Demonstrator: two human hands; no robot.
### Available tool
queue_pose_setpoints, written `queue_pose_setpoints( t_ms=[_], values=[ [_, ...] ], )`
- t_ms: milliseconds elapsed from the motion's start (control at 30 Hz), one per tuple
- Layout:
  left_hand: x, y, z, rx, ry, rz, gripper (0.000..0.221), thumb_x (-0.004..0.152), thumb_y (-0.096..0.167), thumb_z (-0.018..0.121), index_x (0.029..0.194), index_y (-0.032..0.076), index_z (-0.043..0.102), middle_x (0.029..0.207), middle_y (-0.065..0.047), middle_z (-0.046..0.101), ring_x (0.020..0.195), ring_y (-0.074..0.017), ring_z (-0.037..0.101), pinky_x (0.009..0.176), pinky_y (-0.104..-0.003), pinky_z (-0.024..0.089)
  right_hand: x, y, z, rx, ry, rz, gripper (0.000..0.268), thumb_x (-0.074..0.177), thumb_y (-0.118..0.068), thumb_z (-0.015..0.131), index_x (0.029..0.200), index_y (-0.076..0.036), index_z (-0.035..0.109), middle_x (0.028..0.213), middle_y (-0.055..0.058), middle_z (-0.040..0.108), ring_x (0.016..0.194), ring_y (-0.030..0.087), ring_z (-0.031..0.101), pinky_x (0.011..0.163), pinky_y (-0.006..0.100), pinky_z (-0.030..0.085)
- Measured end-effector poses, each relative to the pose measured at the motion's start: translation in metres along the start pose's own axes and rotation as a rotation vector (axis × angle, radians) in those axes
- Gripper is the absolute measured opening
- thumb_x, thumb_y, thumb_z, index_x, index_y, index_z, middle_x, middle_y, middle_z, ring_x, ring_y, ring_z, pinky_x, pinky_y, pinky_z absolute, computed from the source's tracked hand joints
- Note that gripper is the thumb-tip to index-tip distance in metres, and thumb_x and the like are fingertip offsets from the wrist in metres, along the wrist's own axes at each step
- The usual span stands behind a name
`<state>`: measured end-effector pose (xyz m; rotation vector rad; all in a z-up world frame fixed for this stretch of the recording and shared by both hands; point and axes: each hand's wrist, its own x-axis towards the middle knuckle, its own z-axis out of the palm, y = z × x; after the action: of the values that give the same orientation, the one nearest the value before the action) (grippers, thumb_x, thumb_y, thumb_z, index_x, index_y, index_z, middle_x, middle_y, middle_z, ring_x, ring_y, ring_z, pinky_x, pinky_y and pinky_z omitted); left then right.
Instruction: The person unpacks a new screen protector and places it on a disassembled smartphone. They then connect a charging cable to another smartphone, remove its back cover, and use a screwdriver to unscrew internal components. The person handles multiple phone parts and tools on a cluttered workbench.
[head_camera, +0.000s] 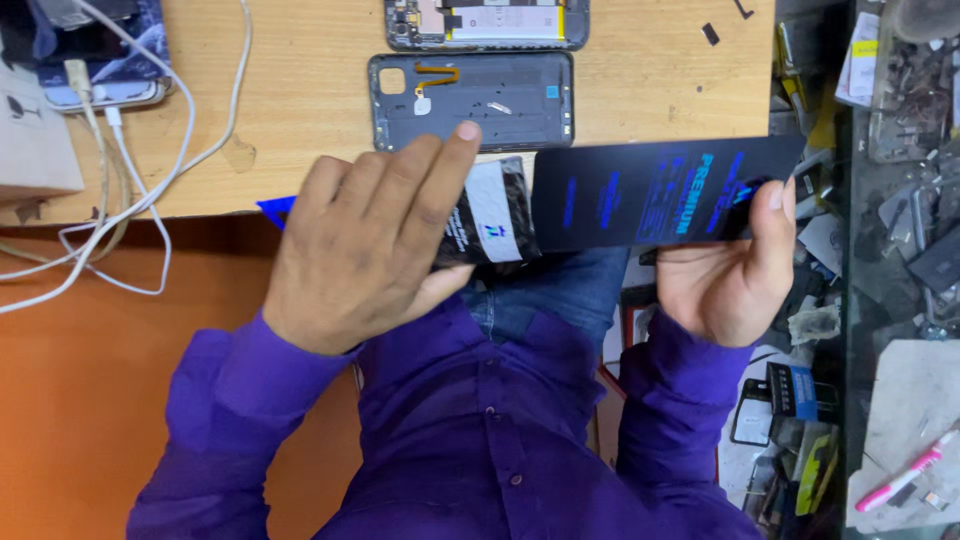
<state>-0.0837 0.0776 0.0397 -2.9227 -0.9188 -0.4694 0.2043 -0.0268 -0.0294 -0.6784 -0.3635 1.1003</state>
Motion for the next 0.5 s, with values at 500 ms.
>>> queue_pose_setpoints(
  t_ms=[500],
  values=[
    [0.003,-0.037,-0.039,-0.522,-0.059,-0.150,0.093,0.089,0.036,0.084,0.160,0.004,0.033,0.136,-0.022,0.057,0.121,-0.0431,0.062,0.102,-0.049,0.051,-0.038,-0.008,-0.093,0.017,0.054,-0.017,0.033,0.115,-0.024,0.056,0.139,-0.001,0.057,0.143,0.012,0.065,0.133,0.024,0.058,0.124,0.042,0.040]
  ],
)
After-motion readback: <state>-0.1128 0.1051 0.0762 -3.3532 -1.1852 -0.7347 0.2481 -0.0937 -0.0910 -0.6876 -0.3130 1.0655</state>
